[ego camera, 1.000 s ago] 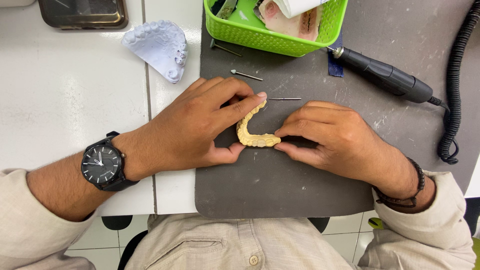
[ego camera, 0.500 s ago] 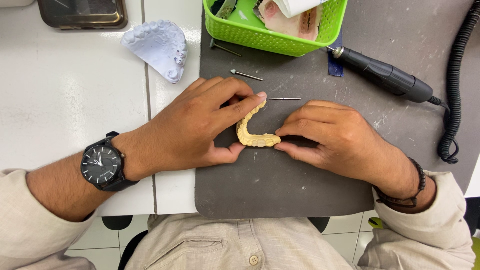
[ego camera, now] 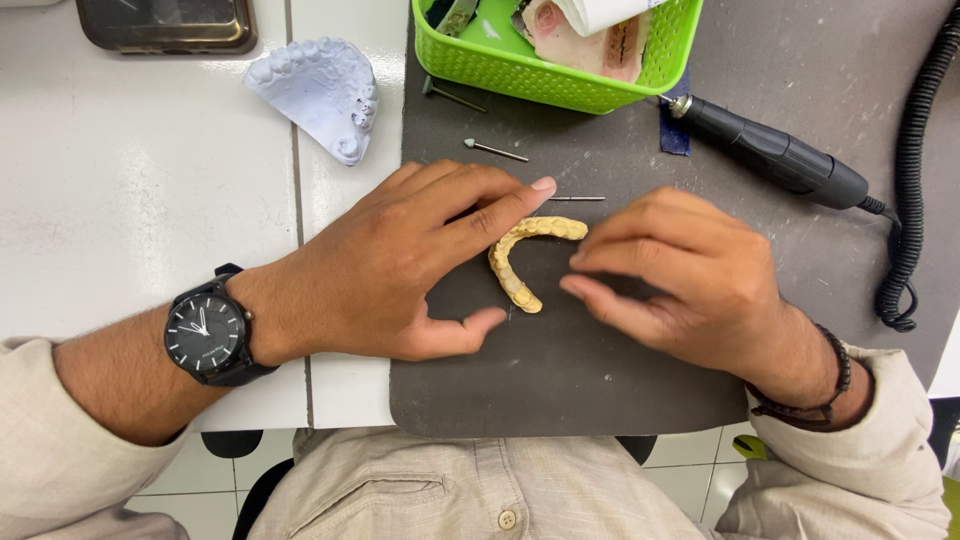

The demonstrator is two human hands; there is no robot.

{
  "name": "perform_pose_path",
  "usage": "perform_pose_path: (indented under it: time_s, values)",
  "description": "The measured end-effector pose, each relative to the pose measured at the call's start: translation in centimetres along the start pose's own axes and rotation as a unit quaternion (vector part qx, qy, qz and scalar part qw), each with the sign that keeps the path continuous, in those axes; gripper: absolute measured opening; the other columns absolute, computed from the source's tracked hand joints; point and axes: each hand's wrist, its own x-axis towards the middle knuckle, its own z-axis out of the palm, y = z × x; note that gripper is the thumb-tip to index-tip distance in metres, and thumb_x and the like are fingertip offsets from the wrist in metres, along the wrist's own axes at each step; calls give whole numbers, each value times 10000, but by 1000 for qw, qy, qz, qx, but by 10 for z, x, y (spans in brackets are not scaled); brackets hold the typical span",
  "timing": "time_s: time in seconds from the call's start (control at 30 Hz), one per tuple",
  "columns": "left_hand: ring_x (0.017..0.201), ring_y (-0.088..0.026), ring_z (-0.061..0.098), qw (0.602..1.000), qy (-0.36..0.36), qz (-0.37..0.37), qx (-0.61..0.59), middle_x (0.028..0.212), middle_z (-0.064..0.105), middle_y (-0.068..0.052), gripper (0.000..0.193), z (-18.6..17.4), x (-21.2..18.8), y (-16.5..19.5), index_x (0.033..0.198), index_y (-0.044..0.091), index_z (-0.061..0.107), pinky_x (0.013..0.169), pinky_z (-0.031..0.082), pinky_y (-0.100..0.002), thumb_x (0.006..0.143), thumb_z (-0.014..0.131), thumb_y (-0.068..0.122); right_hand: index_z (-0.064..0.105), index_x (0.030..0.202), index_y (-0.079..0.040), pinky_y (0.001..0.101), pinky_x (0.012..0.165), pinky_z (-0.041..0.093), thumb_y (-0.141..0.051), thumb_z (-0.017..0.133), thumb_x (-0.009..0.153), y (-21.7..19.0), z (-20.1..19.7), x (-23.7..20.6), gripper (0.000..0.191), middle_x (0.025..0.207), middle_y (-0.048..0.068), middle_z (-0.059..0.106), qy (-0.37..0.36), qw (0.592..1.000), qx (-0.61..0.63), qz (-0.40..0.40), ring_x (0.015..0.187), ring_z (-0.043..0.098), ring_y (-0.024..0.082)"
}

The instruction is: The person uses a rotary grinding tool to smooth the surface of a yellow denture base, then presses the denture against a white dental model to check its fit, repeating grinding and fit-checking. The person turns the denture over and works on different areas while holding it by hand on a bench mat.

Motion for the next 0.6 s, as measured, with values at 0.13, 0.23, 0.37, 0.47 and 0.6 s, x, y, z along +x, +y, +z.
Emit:
perform_pose_path:
  time_s: [0.13, 0.23, 0.37, 0.47, 0.6]
  values:
    - [1202, -322, 556, 1000, -13, 1, 13, 1345, 551, -173, 1075, 0, 3, 2, 1557, 29, 365, 985, 466, -442, 739, 905, 471, 715, 1008, 12, 392, 718, 558, -90, 855, 736, 3, 2, 6, 322, 954, 149, 740, 8, 998, -59, -4, 845, 711, 301]
    - [1173, -311, 556, 1000, -25, -9, 8, 1328, 555, -163, 1105, 1, 3, -1, 1563, 32, 352, 964, 467, -439, 732, 904, 505, 724, 1074, -32, 331, 715, 552, -125, 877, 832, 1, 2, 4, 301, 889, 73, 730, -4, 998, -30, 60, 809, 708, 226]
    - [1182, -291, 559, 999, -32, 0, 30, 1261, 597, -111, 1040, 4, 3, -4, 1573, 33, 353, 973, 454, -433, 764, 889, 407, 732, 1030, -55, 321, 666, 542, -131, 885, 804, 3, 2, 2, 283, 842, 60, 722, -31, 997, -13, 65, 753, 693, 207]
    - [1156, -256, 574, 999, -41, 5, 26, 1200, 628, -74, 976, 6, 2, -5, 1560, 37, 373, 949, 436, -412, 782, 878, 340, 733, 1032, -43, 310, 639, 543, -130, 883, 796, 5, 4, 0, 292, 823, 56, 720, -37, 997, 7, 74, 727, 690, 196]
    - [1153, -215, 597, 999, -32, 19, 12, 1225, 648, -39, 878, 7, 1, -4, 1551, 54, 411, 955, 421, -391, 821, 854, 260, 726, 1063, -14, 307, 673, 561, -117, 868, 816, 5, 5, 0, 303, 877, 74, 730, -28, 997, 18, 76, 767, 706, 200]
